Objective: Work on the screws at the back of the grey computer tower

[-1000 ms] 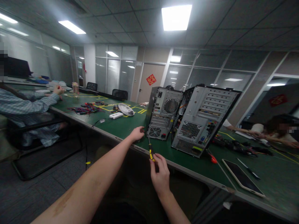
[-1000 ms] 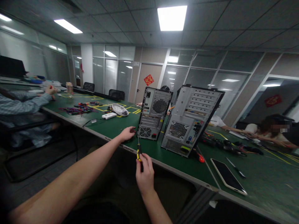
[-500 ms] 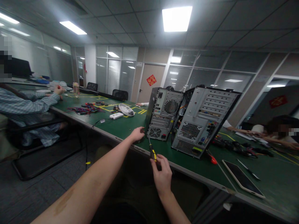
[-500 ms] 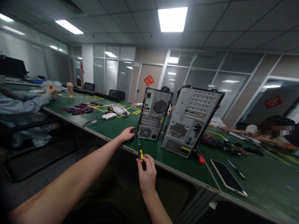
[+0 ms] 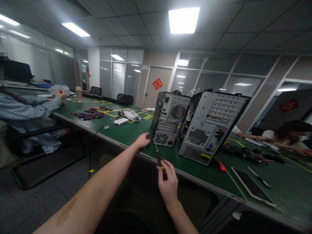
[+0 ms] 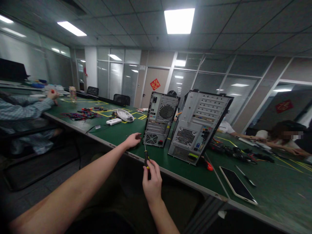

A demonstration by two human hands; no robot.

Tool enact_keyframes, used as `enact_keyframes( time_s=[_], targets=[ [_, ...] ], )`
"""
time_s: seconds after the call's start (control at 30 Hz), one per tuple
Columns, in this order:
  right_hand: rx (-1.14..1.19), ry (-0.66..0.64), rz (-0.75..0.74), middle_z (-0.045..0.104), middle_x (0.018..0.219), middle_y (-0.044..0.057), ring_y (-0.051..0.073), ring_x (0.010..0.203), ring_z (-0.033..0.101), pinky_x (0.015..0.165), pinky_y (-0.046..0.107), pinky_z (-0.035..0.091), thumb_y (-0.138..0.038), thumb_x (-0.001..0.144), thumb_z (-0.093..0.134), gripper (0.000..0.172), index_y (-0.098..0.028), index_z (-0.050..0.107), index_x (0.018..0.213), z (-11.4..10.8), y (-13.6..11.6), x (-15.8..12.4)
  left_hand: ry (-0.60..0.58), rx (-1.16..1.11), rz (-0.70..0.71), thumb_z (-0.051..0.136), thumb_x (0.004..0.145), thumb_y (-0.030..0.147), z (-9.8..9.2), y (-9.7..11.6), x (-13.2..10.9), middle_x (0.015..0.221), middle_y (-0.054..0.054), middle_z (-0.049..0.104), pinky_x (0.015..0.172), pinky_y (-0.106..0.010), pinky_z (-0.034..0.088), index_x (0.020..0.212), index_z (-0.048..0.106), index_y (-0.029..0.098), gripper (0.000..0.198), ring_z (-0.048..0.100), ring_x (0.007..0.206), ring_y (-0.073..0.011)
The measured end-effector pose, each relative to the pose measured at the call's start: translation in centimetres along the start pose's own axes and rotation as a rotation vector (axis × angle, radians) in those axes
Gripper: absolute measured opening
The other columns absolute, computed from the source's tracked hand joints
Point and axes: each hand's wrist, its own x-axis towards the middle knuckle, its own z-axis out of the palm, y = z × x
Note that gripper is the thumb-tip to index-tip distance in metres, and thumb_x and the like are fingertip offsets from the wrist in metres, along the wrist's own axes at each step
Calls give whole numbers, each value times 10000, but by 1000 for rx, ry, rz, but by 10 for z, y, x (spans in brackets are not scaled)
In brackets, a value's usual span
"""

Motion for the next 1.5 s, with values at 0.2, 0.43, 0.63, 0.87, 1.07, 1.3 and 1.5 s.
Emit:
enact_keyframes(
  time_s=[0.2, 0.43, 0.63, 0.87, 1.07, 1.3, 1.5],
  targets=[
    [-11, -5, 70, 676, 1092, 116, 221, 964, 678, 856, 354, 575, -314, 952, 641, 172, -187, 704, 1050, -3, 4, 1, 3, -4, 2, 606, 759, 75, 1, -1, 1, 1140, -120, 746, 885, -251, 526, 1378, 578, 78, 620, 708, 991, -198],
    [28, -18, 77, 664, 1104, 104, 219, 1002, 665, 873, 348, 568, -309, 958, 631, 184, -207, 719, 1083, -4, 4, 3, -7, -12, 11, 600, 764, 83, -1, -1, 0, 1140, -120, 743, 887, -253, 523, 1373, 580, 71, 610, 705, 987, -199],
    [59, -36, 67, 636, 1173, 114, 215, 1030, 663, 890, 345, 576, -253, 960, 611, 250, -217, 701, 1190, -3, 1, 3, -3, -24, -3, 613, 752, 90, 1, -3, 2, 1148, -120, 742, 899, -261, 523, 1374, 581, 86, 623, 702, 1002, -202],
    [71, -44, 113, 650, 1149, 116, 208, 997, 667, 833, 320, 584, -269, 954, 626, 175, -190, 695, 1094, -1, -1, 2, -1, -25, -1, 608, 753, 98, 1, -4, 2, 1141, -118, 742, 893, -264, 525, 1371, 585, 88, 618, 702, 994, -203],
    [35, -15, 88, 658, 1150, 108, 217, 1070, 650, 913, 357, 553, -271, 986, 571, 206, -206, 706, 1127, -4, 3, 4, 5, -12, 17, 612, 743, 92, 2, -5, 2, 1134, -122, 745, 900, -265, 524, 1368, 590, 85, 625, 706, 987, -204],
    [43, 7, 87, 660, 1154, 115, 225, 1038, 670, 894, 366, 572, -282, 958, 616, 244, -212, 711, 1172, -5, 3, 5, 7, -25, 5, 615, 748, 93, 1, -5, 2, 1145, -117, 744, 879, -252, 526, 1373, 586, 96, 626, 705, 992, -197],
    [106, 4, 150, 651, 1216, 147, 229, 1052, 677, 850, 346, 613, -294, 953, 615, 266, -174, 675, 1182, 0, 3, 1, 2, -33, 0, 611, 755, 92, 2, -6, 3, 1153, -108, 742, 869, -233, 525, 1374, 585, 103, 619, 704, 992, -187]
  ],
)
